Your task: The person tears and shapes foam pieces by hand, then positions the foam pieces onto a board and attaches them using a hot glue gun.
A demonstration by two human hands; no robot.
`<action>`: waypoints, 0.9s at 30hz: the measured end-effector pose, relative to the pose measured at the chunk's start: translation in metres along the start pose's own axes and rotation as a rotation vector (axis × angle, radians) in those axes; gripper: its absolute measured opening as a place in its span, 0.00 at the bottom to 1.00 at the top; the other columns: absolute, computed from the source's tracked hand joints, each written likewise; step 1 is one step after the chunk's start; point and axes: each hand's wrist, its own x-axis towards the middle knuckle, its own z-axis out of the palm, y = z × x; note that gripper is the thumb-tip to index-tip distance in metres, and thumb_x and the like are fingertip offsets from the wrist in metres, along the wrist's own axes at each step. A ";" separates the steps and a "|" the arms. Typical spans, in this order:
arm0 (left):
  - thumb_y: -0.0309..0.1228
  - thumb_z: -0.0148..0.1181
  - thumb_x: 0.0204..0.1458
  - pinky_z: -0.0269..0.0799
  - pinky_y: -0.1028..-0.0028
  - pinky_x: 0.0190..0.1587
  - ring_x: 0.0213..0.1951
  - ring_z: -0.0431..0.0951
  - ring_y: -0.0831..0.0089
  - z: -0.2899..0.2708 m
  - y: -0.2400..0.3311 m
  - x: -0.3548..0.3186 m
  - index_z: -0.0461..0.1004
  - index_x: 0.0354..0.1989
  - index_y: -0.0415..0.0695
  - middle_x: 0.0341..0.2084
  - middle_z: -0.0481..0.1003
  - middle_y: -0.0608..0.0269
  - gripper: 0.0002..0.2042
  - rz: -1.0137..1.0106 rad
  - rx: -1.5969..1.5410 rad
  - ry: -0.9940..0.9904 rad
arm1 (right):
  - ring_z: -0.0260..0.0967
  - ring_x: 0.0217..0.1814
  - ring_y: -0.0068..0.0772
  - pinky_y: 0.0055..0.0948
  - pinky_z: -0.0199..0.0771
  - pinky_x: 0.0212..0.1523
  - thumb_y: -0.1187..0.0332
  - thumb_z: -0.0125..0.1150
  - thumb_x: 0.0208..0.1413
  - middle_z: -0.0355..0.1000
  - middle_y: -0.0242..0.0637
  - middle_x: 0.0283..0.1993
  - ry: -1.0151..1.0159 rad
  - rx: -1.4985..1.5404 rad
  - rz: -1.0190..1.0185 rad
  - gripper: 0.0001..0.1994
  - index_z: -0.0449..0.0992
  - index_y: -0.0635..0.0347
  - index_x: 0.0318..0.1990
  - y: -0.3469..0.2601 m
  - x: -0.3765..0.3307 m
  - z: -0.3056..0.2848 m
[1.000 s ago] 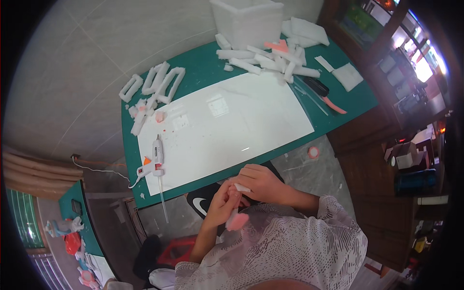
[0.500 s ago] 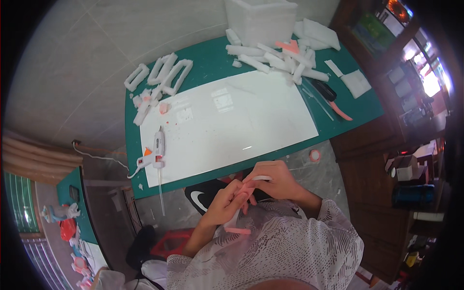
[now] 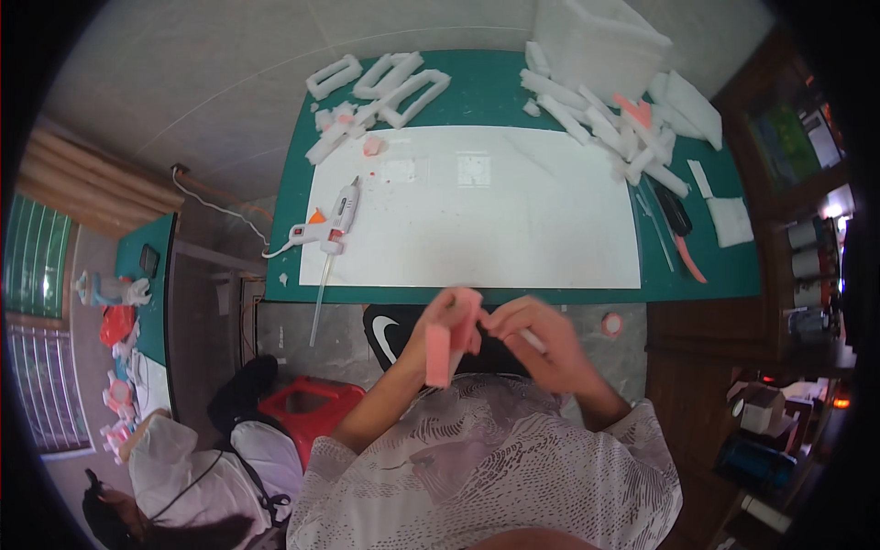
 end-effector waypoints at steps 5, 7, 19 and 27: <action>0.36 0.45 0.66 0.68 0.77 0.33 0.29 0.69 0.76 0.008 0.026 0.003 0.59 0.54 0.42 0.36 0.73 0.56 0.14 0.731 0.042 0.486 | 0.67 0.35 0.27 0.23 0.67 0.40 0.87 0.48 0.49 0.69 0.36 0.33 0.032 0.232 0.213 0.16 0.70 0.64 0.45 0.016 -0.012 0.012; 0.35 0.43 0.66 0.66 0.80 0.34 0.31 0.67 0.78 0.014 0.038 0.011 0.58 0.56 0.42 0.38 0.71 0.59 0.14 0.827 0.136 0.523 | 0.65 0.33 0.27 0.22 0.65 0.39 0.84 0.51 0.47 0.67 0.36 0.33 -0.008 0.263 0.215 0.19 0.68 0.63 0.49 0.020 -0.008 0.019; 0.30 0.48 0.64 0.67 0.77 0.42 0.46 0.71 0.75 0.030 0.019 0.012 0.53 0.63 0.40 0.48 0.69 0.58 0.21 0.566 0.016 0.232 | 0.62 0.45 0.16 0.20 0.66 0.44 0.74 0.65 0.53 0.68 0.28 0.47 0.063 0.749 0.450 0.18 0.69 0.62 0.51 0.036 -0.004 0.036; 0.37 0.46 0.66 0.70 0.80 0.31 0.30 0.76 0.78 -0.015 -0.025 -0.004 0.71 0.40 0.41 0.29 0.75 0.64 0.12 0.093 -0.220 0.092 | 0.68 0.38 0.42 0.35 0.71 0.38 0.71 0.65 0.48 0.65 0.39 0.37 -0.064 -0.032 0.136 0.12 0.71 0.57 0.40 0.034 -0.015 0.054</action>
